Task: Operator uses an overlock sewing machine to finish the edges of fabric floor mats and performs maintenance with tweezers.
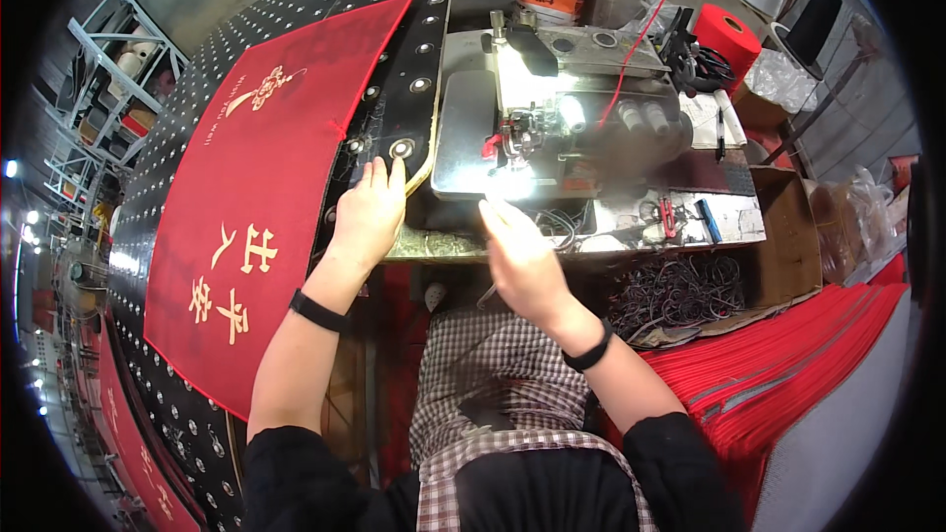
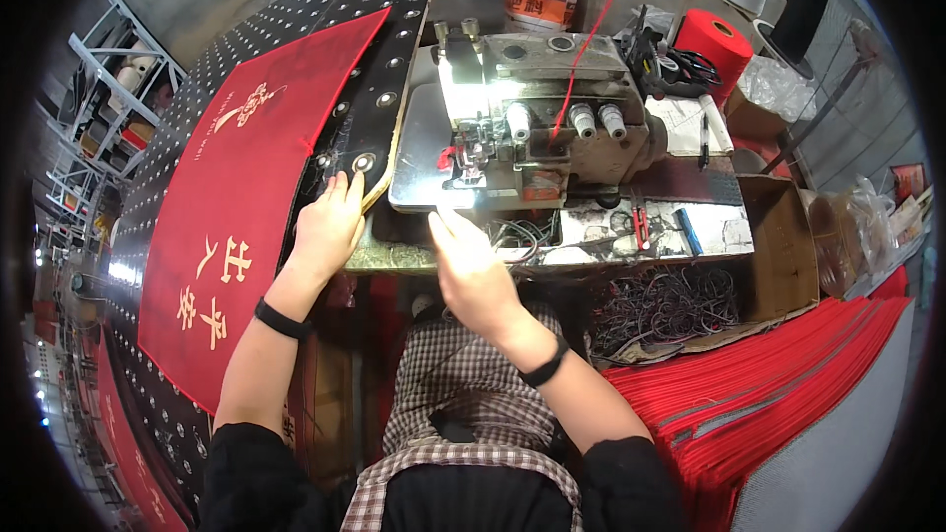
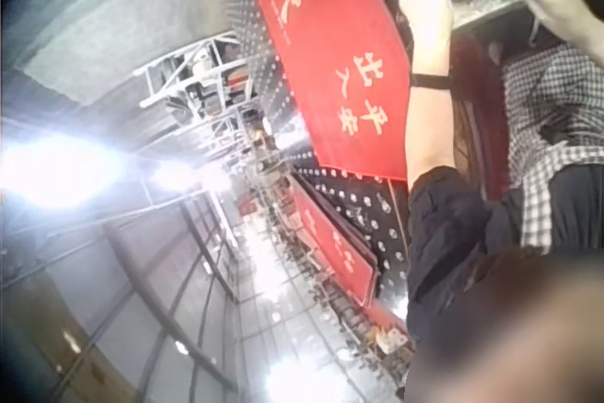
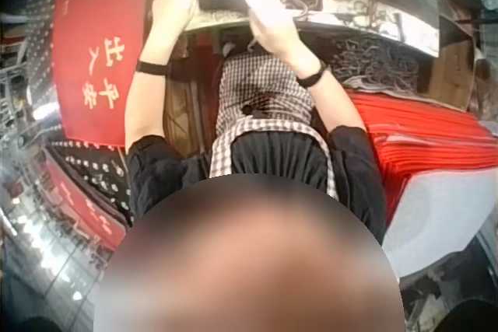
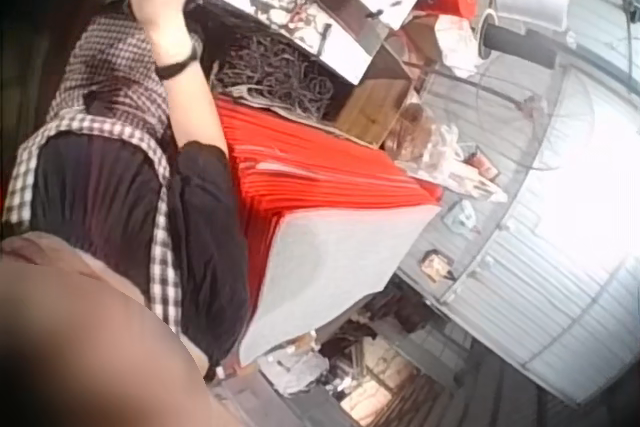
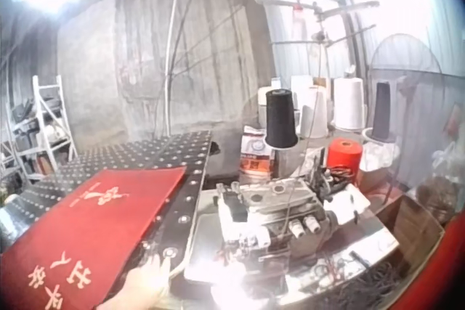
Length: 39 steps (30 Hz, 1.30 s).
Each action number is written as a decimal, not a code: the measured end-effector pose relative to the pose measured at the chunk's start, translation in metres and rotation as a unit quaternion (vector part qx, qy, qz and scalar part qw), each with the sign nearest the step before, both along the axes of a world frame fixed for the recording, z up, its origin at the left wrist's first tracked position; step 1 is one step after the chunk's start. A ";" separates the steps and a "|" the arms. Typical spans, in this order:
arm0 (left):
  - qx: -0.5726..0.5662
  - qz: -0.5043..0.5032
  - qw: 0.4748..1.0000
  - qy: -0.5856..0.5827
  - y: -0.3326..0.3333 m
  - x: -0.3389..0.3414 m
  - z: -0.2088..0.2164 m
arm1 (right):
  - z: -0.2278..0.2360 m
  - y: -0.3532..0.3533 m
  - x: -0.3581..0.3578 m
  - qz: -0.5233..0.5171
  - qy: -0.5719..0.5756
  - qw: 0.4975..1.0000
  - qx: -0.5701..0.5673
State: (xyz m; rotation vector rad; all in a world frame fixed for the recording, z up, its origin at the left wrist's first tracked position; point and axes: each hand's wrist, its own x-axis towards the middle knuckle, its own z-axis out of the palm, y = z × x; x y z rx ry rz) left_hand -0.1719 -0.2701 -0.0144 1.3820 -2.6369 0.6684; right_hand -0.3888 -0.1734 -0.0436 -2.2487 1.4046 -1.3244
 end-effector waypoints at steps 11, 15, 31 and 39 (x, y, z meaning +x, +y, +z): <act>-0.025 -0.087 0.986 -0.138 -0.014 0.005 0.014 | -0.006 -0.052 -0.015 -0.071 0.233 0.956 -0.166; -0.014 -0.093 0.985 -0.141 -0.014 0.006 0.020 | -0.007 -0.057 -0.008 -0.043 0.258 0.947 -0.189; 0.329 -0.143 0.846 0.395 0.063 -0.129 0.010 | -0.038 -0.058 -0.060 -0.429 -0.103 0.897 -0.041; 0.364 -0.132 0.712 0.586 0.053 -0.187 -0.054 | -0.040 -0.067 -0.084 -0.342 -0.199 0.918 0.013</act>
